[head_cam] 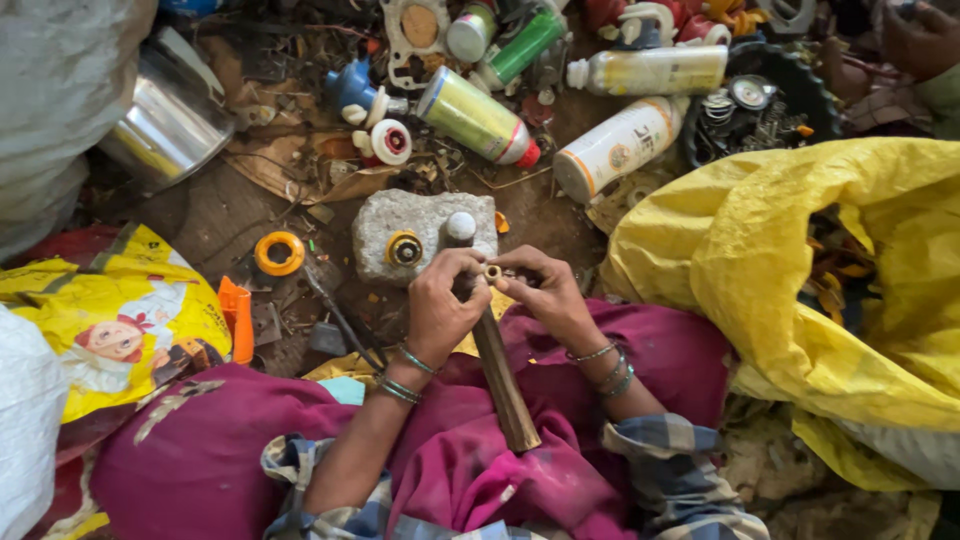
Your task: The person sits on the ground and uses a hammer to strike a small yellow mechanical part placed on a stone. They repeatedly hit the part, then separate its components by hand and place them into a yellow bag.
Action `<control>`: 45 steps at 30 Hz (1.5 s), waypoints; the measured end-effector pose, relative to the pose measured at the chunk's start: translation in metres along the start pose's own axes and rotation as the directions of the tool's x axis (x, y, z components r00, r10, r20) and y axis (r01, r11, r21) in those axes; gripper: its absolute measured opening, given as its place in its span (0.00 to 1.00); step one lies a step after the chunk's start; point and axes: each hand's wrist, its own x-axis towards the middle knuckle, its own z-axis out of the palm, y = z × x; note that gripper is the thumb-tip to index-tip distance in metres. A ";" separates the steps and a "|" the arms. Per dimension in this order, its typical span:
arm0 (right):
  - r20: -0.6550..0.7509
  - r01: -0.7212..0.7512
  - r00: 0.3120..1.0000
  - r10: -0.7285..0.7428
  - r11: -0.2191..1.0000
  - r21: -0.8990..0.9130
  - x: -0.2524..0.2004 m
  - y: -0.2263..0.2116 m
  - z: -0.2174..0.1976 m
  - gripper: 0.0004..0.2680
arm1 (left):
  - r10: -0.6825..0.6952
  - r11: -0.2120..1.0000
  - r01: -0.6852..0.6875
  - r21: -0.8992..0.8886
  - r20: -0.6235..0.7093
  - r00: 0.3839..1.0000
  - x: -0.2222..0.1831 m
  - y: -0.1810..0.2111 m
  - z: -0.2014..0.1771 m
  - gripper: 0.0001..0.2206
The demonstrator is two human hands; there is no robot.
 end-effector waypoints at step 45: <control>0.124 0.084 0.985 -0.123 0.955 0.283 -0.046 0.045 -0.008 0.12 | 0.054 0.998 -0.058 0.008 0.234 0.971 -0.050 0.013 0.012 0.03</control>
